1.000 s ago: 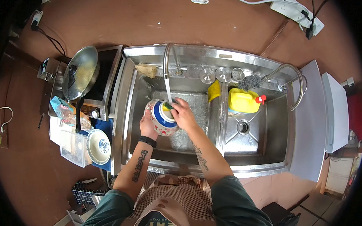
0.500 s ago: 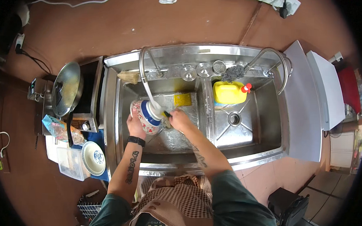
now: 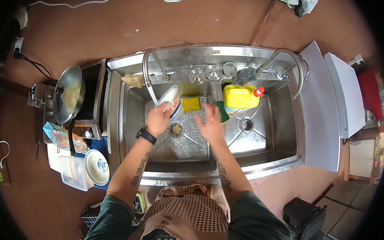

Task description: Clearing leftover food from a table and then washing the bowls in a kitchen sink.

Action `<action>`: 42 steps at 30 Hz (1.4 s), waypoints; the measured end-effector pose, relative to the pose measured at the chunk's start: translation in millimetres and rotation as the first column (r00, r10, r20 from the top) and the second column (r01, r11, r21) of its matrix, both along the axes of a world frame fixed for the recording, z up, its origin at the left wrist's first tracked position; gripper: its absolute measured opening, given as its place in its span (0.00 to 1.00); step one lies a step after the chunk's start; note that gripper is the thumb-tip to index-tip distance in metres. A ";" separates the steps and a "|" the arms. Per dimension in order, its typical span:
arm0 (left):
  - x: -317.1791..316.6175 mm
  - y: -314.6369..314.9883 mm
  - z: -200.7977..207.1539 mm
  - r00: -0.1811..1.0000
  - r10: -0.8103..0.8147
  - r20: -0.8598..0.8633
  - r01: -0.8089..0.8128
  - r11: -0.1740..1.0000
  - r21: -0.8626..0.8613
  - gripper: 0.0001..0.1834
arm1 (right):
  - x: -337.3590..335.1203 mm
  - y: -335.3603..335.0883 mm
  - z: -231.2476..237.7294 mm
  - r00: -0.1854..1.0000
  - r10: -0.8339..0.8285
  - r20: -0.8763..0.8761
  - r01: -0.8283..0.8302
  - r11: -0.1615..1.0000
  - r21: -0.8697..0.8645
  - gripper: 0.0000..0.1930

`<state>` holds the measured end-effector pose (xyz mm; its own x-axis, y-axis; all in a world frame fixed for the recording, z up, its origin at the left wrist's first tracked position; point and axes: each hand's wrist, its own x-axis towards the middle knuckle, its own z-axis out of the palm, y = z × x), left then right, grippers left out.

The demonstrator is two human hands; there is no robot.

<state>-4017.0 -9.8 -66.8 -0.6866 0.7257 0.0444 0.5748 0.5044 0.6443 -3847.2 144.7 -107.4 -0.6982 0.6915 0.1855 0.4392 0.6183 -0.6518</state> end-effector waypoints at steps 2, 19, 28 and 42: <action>24.4 -11.6 -8.7 0.974 -0.154 -0.168 0.113 0.966 -0.232 0.13 | -24.3 -27.4 0.3 0.987 -0.026 -0.160 -0.048 0.896 -0.441 0.29; 31.1 -147.4 -19.9 0.601 0.128 0.789 -0.524 0.808 0.268 0.44 | -89.3 -91.8 -96.4 1.000 -0.007 -0.010 -0.011 -0.120 -0.993 0.19; 54.2 -178.2 56.3 0.979 -0.055 -0.198 0.010 0.976 -0.218 0.50 | -223.9 51.2 -69.3 0.989 -0.147 -0.004 -0.017 -0.087 -0.996 0.28; 91.2 -241.6 33.0 0.997 -0.005 -0.077 0.009 0.998 0.055 0.45 | -100.6 -27.9 -55.7 0.986 0.046 -0.159 -0.165 0.230 -0.959 0.15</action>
